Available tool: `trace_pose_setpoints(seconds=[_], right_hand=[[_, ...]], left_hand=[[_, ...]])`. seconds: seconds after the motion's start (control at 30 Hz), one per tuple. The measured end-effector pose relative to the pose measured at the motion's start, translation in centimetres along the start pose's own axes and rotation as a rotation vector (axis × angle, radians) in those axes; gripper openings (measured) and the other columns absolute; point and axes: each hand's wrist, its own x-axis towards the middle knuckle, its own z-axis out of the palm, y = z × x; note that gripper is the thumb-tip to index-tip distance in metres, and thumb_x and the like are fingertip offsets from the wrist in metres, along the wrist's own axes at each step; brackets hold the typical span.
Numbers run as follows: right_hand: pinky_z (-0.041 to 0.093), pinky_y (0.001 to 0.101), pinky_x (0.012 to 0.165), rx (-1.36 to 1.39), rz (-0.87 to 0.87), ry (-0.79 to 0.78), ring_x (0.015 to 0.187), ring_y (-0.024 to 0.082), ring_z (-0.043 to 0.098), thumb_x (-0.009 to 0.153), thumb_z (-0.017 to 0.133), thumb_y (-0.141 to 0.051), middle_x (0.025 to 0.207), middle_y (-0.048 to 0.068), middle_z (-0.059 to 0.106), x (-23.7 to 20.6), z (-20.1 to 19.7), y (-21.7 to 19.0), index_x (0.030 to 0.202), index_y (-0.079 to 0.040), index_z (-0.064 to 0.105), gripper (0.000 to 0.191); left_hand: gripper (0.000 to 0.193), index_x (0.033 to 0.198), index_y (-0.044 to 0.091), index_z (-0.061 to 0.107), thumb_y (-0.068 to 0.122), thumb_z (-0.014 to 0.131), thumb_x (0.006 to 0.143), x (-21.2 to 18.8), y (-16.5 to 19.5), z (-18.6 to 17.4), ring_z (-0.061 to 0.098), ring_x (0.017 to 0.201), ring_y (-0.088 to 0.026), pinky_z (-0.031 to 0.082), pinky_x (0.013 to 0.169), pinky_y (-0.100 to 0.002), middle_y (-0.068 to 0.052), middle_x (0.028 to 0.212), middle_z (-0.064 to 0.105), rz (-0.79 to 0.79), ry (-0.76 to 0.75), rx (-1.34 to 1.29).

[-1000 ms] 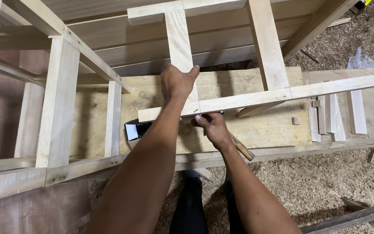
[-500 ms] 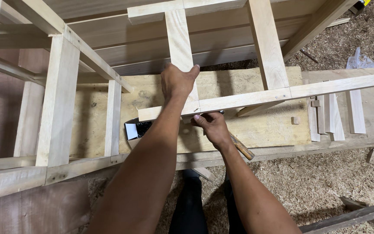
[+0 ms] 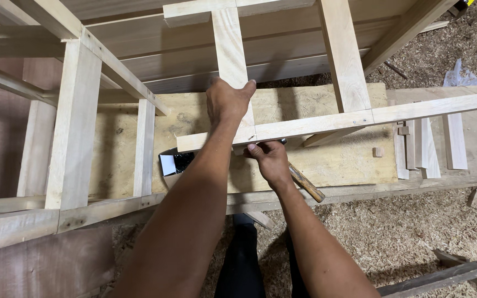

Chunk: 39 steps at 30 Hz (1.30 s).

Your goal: The person assembles a wooden frame by positioning planks and hammering nails to secure them. They repeatedly adjust the wood pieces and drive nails with a hammer to join the components.

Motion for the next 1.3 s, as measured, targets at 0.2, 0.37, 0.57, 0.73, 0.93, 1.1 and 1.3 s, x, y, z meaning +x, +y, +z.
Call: trace_pose_setpoints(seconds=[0.2, 0.37, 0.57, 0.73, 0.93, 1.1, 1.3], right_hand=[[0.061, 0.0352, 0.082, -0.011, 0.021, 0.022, 0.084, 0.018, 0.071, 0.096, 0.068, -0.005, 0.096, 0.011, 0.076, -0.1, 0.2, 0.1, 0.109, 0.004, 0.072, 0.016], [0.062, 0.0344, 0.082, -0.02, -0.005, 0.022, 0.084, 0.017, 0.071, 0.096, 0.068, -0.006, 0.096, 0.01, 0.076, -0.1, 0.2, 0.0, 0.109, 0.004, 0.072, 0.017], [0.062, 0.0345, 0.081, -0.021, -0.011, 0.031, 0.083, 0.018, 0.071, 0.096, 0.068, -0.005, 0.096, 0.01, 0.076, -0.1, 0.3, 0.0, 0.108, 0.004, 0.072, 0.016], [0.062, 0.0341, 0.081, -0.036, 0.011, 0.061, 0.082, 0.018, 0.072, 0.095, 0.068, -0.004, 0.094, 0.011, 0.077, 0.0, 0.4, 0.2, 0.107, 0.004, 0.073, 0.015], [0.062, 0.0342, 0.079, -0.038, -0.006, 0.06, 0.081, 0.017, 0.071, 0.095, 0.069, -0.004, 0.091, 0.01, 0.076, 0.0, 0.4, 0.2, 0.106, 0.004, 0.073, 0.014], [0.061, 0.0335, 0.079, -0.058, -0.015, 0.059, 0.08, 0.017, 0.07, 0.096, 0.069, -0.004, 0.09, 0.01, 0.076, -0.1, 0.5, 0.1, 0.104, 0.004, 0.073, 0.012], [0.057, 0.0391, 0.077, -0.417, 0.149, -0.008, 0.079, 0.02, 0.066, 0.086, 0.082, -0.021, 0.091, 0.012, 0.074, 0.0, -2.7, 0.2, 0.105, 0.002, 0.075, 0.03]], left_hand=[[0.069, 0.116, -0.007, 0.062, 0.042, 0.085, 0.074, 0.0, -0.1, 0.1, 0.074, 0.1, -0.038, 0.06, 0.087, -0.046, -0.027, 0.111, 0.071, 0.011, 0.014, 0.004], [0.069, 0.116, -0.007, 0.062, 0.042, 0.085, 0.074, 0.0, 0.0, 0.1, 0.074, 0.101, -0.039, 0.06, 0.087, -0.046, -0.028, 0.111, 0.071, 0.008, 0.004, 0.014], [0.067, 0.115, -0.007, 0.063, 0.042, 0.085, 0.074, -0.2, 0.1, 0.0, 0.074, 0.1, -0.038, 0.06, 0.087, -0.046, -0.027, 0.111, 0.071, 0.002, 0.014, 0.003], [0.069, 0.117, -0.008, 0.061, 0.042, 0.084, 0.075, -0.2, 0.1, -0.1, 0.074, 0.099, -0.037, 0.061, 0.085, -0.046, -0.027, 0.112, 0.071, -0.003, -0.002, 0.01], [0.072, 0.118, -0.009, 0.059, 0.043, 0.085, 0.075, -0.1, 0.0, 0.1, 0.073, 0.099, -0.039, 0.06, 0.085, -0.047, -0.029, 0.111, 0.07, 0.008, 0.023, 0.027], [0.071, 0.117, -0.009, 0.06, 0.043, 0.084, 0.075, -0.1, -0.1, 0.2, 0.074, 0.097, -0.039, 0.061, 0.084, -0.047, -0.028, 0.11, 0.071, 0.009, 0.02, 0.021], [0.07, 0.114, -0.009, 0.062, 0.042, 0.086, 0.073, -0.1, -0.2, 0.2, 0.073, 0.098, -0.041, 0.06, 0.083, -0.048, -0.03, 0.108, 0.071, 0.049, 0.053, 0.016]])
